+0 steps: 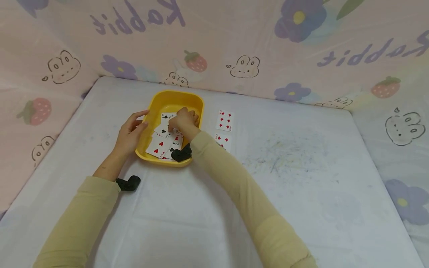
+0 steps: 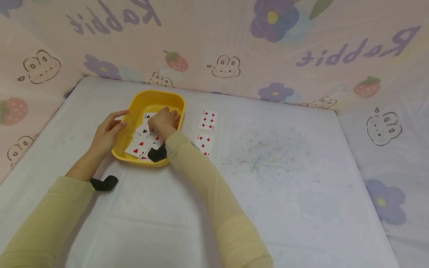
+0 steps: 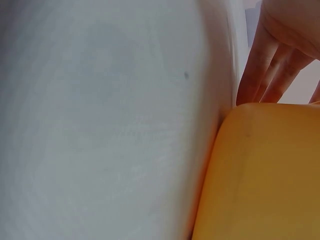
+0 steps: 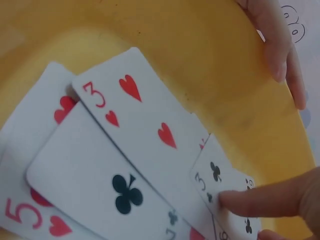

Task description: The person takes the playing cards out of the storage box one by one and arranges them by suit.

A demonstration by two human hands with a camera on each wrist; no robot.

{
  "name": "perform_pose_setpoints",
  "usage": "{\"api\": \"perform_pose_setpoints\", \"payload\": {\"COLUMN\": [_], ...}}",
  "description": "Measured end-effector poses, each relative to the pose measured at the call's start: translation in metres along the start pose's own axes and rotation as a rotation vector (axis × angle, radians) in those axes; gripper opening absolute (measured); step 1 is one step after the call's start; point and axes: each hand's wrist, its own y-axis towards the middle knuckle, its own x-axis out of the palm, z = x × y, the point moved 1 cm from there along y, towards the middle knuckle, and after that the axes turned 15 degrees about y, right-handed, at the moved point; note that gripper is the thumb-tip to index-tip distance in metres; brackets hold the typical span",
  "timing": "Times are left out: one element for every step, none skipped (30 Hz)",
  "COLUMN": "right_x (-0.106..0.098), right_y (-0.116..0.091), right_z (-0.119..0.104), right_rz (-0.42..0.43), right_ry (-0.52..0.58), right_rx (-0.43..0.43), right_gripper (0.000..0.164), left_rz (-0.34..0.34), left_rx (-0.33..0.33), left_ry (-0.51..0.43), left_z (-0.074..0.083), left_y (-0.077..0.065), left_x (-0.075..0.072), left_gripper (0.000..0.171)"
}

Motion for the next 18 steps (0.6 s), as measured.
{"api": "perform_pose_setpoints", "payload": {"right_x": [-0.0002,-0.0004,-0.0004,-0.0004,-0.0003,-0.0003,-0.0003,-0.0001,-0.0001,-0.0002,-0.0002,-0.0004,-0.0005,-0.0006,-0.0008,-0.0011,-0.0012,-0.0015], "right_y": [-0.0001,0.0000,-0.0003,-0.0003,-0.0004,-0.0005,-0.0003,-0.0001,-0.0002,0.0002,0.0002,0.0003,0.0004,0.0003,0.0001,0.0000,-0.0004,-0.0010], "right_z": [-0.0002,-0.0004,-0.0008,-0.0010,-0.0013,-0.0014,-0.0014,-0.0013,-0.0012,-0.0010,-0.0009,-0.0007,-0.0006,-0.0004,-0.0003,-0.0002,0.0000,0.0001], "right_rz": [0.001,0.002,0.005,0.006,0.005,0.006,0.005,0.006,0.008,0.011,0.016,0.023,0.028,0.035,0.042,0.047,0.048,0.049], "right_ry": [-0.013,-0.025,-0.038,-0.049,-0.058,-0.062,-0.062,-0.059,-0.055,-0.054,-0.054,-0.060,-0.066,-0.073,-0.082,-0.091,-0.091,-0.091], "right_rx": [-0.002,-0.003,-0.001,0.000,0.001,0.002,0.001,-0.001,-0.003,-0.010,-0.020,-0.031,-0.042,-0.051,-0.057,-0.063,-0.063,-0.058], "right_gripper": [0.051,0.050,0.049,0.049,0.049,0.048,0.049,0.048,0.047,0.042,0.035,0.028,0.022,0.018,0.018,0.019,0.019,0.019], "left_rz": [0.001,0.003,0.003,0.003,0.004,0.004,0.004,0.004,0.004,0.005,0.005,0.004,0.003,0.003,0.001,-0.001,-0.003,-0.006], "left_rx": [0.001,0.002,0.002,0.004,0.007,0.010,0.013,0.017,0.021,0.024,0.025,0.024,0.023,0.021,0.018,0.014,0.011,0.009], "left_ry": [0.001,0.001,0.002,0.001,0.000,0.001,0.002,0.003,0.002,0.005,0.008,0.009,0.009,0.010,0.012,0.014,0.010,0.008], "left_z": [0.0001,0.0001,0.0001,0.0001,-0.0001,-0.0002,-0.0003,-0.0004,-0.0005,-0.0006,-0.0006,-0.0005,-0.0005,-0.0005,-0.0004,-0.0003,-0.0002,-0.0001], "left_y": [0.0001,0.0002,0.0001,0.0001,0.0000,-0.0001,-0.0002,-0.0002,-0.0003,-0.0003,-0.0005,-0.0006,-0.0008,-0.0009,-0.0011,-0.0013,-0.0015,-0.0016], "left_x": [0.0001,0.0001,0.0001,0.0000,0.0000,-0.0001,-0.0002,-0.0002,-0.0003,-0.0004,-0.0005,-0.0006,-0.0007,-0.0007,-0.0007,-0.0006,-0.0004,-0.0001], "left_gripper": [0.044,0.044,0.044,0.044,0.044,0.044,0.044,0.044,0.044,0.044,0.044,0.044,0.044,0.045,0.045,0.045,0.045,0.045]}}
